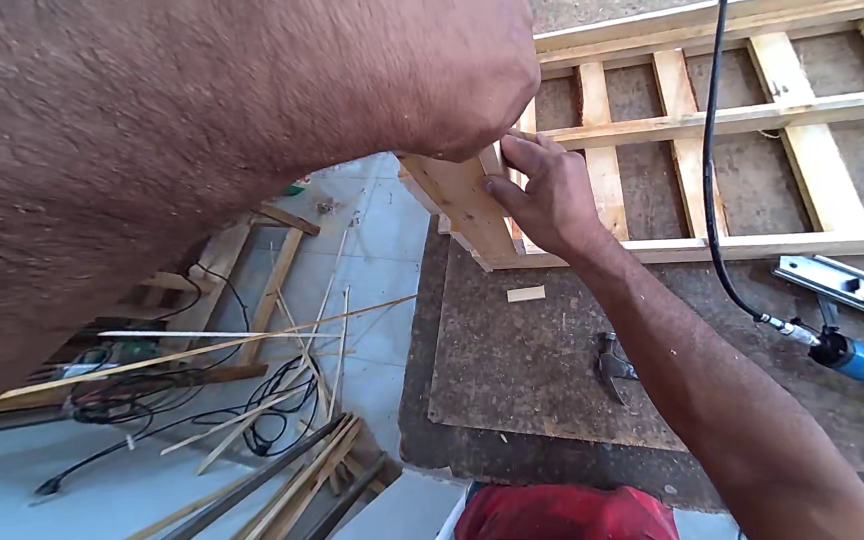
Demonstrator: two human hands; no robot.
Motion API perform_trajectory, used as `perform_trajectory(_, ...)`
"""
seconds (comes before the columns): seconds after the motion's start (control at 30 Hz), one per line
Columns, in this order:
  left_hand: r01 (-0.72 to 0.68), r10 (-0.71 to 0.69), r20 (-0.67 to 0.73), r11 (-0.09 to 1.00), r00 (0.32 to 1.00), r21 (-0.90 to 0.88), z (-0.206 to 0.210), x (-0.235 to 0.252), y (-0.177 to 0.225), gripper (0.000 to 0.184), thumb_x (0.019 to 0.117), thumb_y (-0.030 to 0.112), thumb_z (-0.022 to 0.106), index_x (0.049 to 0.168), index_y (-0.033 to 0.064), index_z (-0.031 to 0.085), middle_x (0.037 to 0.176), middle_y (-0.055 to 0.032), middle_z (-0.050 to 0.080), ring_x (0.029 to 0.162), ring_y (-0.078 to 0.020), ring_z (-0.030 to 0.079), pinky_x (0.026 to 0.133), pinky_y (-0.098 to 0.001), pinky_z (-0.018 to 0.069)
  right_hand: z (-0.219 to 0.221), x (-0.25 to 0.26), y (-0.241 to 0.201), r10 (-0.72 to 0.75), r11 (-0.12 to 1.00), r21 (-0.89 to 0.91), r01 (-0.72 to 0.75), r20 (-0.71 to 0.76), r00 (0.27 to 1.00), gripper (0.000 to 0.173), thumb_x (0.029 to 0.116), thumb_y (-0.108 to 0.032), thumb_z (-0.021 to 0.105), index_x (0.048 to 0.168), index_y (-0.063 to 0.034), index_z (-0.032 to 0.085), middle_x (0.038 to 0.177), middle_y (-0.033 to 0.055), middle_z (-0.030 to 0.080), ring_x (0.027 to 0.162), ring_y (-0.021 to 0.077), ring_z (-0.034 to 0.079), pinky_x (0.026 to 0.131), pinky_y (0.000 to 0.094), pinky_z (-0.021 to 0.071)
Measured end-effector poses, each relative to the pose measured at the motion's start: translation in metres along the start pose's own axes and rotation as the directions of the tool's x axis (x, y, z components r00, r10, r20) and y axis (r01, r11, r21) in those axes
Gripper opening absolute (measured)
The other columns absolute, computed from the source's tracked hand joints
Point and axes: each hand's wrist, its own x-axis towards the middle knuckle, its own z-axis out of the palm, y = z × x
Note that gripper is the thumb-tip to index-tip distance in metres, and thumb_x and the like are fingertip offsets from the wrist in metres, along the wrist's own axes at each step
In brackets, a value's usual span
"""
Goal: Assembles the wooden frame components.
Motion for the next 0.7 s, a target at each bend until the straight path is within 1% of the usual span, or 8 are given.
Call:
perform_trajectory(0.1, 0.06, -0.059, 0.019, 0.997, 0.998, -0.053, -0.001, 0.0, 0.003, 0.011, 0.0945, 0.012, 0.067, 0.087, 0.0033, 0.069, 0.092, -0.0111, 0.07, 0.098, -0.0317, 0.067, 0.093, -0.052, 0.0495, 0.0, 0.001, 0.001, -0.01, 1.0, 0.011, 0.01, 0.021, 1.0, 0.036, 0.0952, -0.031, 0.071, 0.124, -0.0101, 0.074, 0.124, 0.0034, 0.074, 0.122, 0.0158, 0.066, 0.11, 0.0398, 0.0487)
perform_trajectory(0.2, 0.057, -0.057, 0.006, 0.998, 0.998, -0.039, -0.001, 0.0, 0.002, 0.013, 0.0959, 0.013, 0.065, 0.087, 0.0044, 0.069, 0.091, -0.011, 0.07, 0.097, -0.0326, 0.067, 0.091, -0.0531, 0.0502, -0.002, 0.006, 0.003, 0.019, 0.995, 0.096, -0.024, 0.055, 0.998, 0.033, 0.0941, -0.029, 0.074, 0.123, -0.0117, 0.074, 0.121, 0.0023, 0.074, 0.116, 0.0111, 0.068, 0.104, 0.0351, 0.0553)
perform_trajectory(0.27, 0.049, -0.049, 0.016, 0.999, 0.999, -0.022, -0.001, -0.001, 0.003, 0.015, 0.0966, 0.015, 0.064, 0.086, 0.0058, 0.07, 0.088, -0.0096, 0.07, 0.095, -0.0316, 0.067, 0.095, -0.0535, 0.0494, -0.006, 0.003, 0.0, 0.04, 0.991, 0.121, -0.054, 0.118, 0.992, 0.041, 0.0943, -0.025, 0.074, 0.133, -0.0107, 0.068, 0.133, 0.005, 0.069, 0.124, 0.0136, 0.064, 0.108, 0.0364, 0.0525)
perform_trajectory(0.33, 0.041, -0.041, 0.028, 0.999, 0.999, 0.005, -0.003, 0.0, 0.002, 0.015, 0.0961, 0.016, 0.064, 0.085, 0.0074, 0.07, 0.089, -0.0083, 0.07, 0.095, -0.0307, 0.067, 0.094, -0.0527, 0.0498, -0.009, -0.001, -0.001, 0.051, 0.991, 0.115, -0.072, 0.177, 0.983, 0.051, 0.0956, -0.019, 0.071, 0.145, -0.0102, 0.059, 0.147, 0.0078, 0.059, 0.135, 0.0162, 0.057, 0.113, 0.0376, 0.0488)
perform_trajectory(0.4, 0.041, -0.041, 0.033, 0.999, 0.999, -0.001, -0.003, 0.0, 0.003, 0.014, 0.096, 0.014, 0.065, 0.085, 0.0079, 0.07, 0.086, -0.0073, 0.07, 0.092, -0.0291, 0.068, 0.094, -0.0525, 0.0499, -0.004, -0.005, 0.0, 0.046, 0.989, 0.133, -0.066, 0.147, 0.988, 0.05, 0.0966, -0.015, 0.069, 0.145, -0.0103, 0.059, 0.149, 0.0084, 0.058, 0.137, 0.0169, 0.056, 0.113, 0.0387, 0.0489)
perform_trajectory(0.47, 0.026, -0.026, 0.039, 1.0, 0.999, -0.009, -0.003, 0.0, 0.003, 0.012, 0.0957, 0.012, 0.065, 0.086, 0.0074, 0.07, 0.089, -0.0069, 0.07, 0.092, -0.0278, 0.068, 0.098, -0.0517, 0.0484, 0.001, -0.008, 0.001, 0.045, 0.985, 0.162, -0.061, 0.1, 0.994, 0.05, 0.0967, -0.015, 0.066, 0.146, -0.0097, 0.059, 0.149, 0.009, 0.058, 0.138, 0.0168, 0.055, 0.114, 0.0388, 0.0483)
perform_trajectory(0.57, 0.01, -0.01, 0.022, 1.0, 1.0, -0.001, -0.003, 0.0, 0.001, 0.012, 0.0952, 0.011, 0.064, 0.086, 0.0073, 0.071, 0.09, -0.0065, 0.071, 0.092, -0.0267, 0.069, 0.103, -0.0518, 0.0476, 0.002, -0.008, 0.0, 0.062, 0.982, 0.174, -0.075, 0.08, 0.995, 0.048, 0.1, -0.023, 0.063, 0.145, -0.0082, 0.059, 0.148, 0.0104, 0.059, 0.138, 0.0174, 0.055, 0.114, 0.0388, 0.0477)
perform_trajectory(0.7, 0.045, -0.044, 0.027, 0.999, 0.999, -0.017, -0.004, 0.002, 0.003, 0.012, 0.0956, 0.013, 0.065, 0.085, 0.0091, 0.069, 0.085, -0.0065, 0.069, 0.092, -0.0279, 0.067, 0.097, -0.0513, 0.0493, 0.007, -0.006, -0.002, 0.083, 0.987, 0.134, -0.085, 0.015, 0.996, 0.042, 0.0979, -0.021, 0.066, 0.138, -0.0076, 0.065, 0.141, 0.0086, 0.065, 0.133, 0.0181, 0.06, 0.111, 0.0386, 0.0505)
